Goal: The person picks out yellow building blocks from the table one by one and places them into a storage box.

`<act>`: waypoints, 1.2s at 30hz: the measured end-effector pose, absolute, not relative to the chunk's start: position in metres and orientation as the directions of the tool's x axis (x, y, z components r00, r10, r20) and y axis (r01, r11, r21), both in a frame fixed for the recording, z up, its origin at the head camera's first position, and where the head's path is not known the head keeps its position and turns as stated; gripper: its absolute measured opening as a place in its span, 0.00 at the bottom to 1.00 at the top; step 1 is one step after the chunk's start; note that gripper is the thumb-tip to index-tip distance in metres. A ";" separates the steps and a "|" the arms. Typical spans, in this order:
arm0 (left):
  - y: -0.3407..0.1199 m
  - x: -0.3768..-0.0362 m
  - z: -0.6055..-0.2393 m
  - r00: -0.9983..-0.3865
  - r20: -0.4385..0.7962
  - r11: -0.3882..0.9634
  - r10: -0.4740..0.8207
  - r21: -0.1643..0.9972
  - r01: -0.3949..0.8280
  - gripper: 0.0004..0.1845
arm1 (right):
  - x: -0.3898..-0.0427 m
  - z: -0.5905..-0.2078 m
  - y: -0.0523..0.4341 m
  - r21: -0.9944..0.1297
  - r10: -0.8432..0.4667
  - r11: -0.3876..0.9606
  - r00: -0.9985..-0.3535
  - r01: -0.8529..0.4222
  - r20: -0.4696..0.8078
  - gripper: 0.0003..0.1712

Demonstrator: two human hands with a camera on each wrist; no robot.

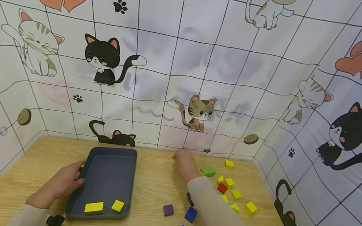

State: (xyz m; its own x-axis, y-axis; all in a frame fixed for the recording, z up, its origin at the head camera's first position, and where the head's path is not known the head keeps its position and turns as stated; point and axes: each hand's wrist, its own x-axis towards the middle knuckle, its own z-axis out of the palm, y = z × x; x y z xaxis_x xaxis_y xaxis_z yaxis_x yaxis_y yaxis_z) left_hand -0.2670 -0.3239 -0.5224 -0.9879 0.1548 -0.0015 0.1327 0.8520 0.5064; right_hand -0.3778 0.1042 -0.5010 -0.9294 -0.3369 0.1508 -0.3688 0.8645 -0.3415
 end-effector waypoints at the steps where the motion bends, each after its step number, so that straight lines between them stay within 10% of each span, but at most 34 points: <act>1: -0.324 -0.267 -0.522 -0.988 -0.003 0.853 0.154 0.505 0.132 0.41 | -0.376 -0.500 0.102 -0.344 -0.345 0.860 -0.926 -0.377 0.153 0.16; 11: -0.323 -0.268 -0.520 -0.989 0.003 0.860 0.148 0.494 0.130 0.41 | -0.357 -0.490 0.065 -0.402 -0.391 0.825 -0.915 -0.398 0.105 0.16; 36: -0.321 -0.266 -0.520 -0.989 -0.002 0.868 0.146 0.481 0.127 0.41 | -0.289 -0.480 -0.033 -0.129 -0.639 0.736 -0.745 -0.665 0.191 0.15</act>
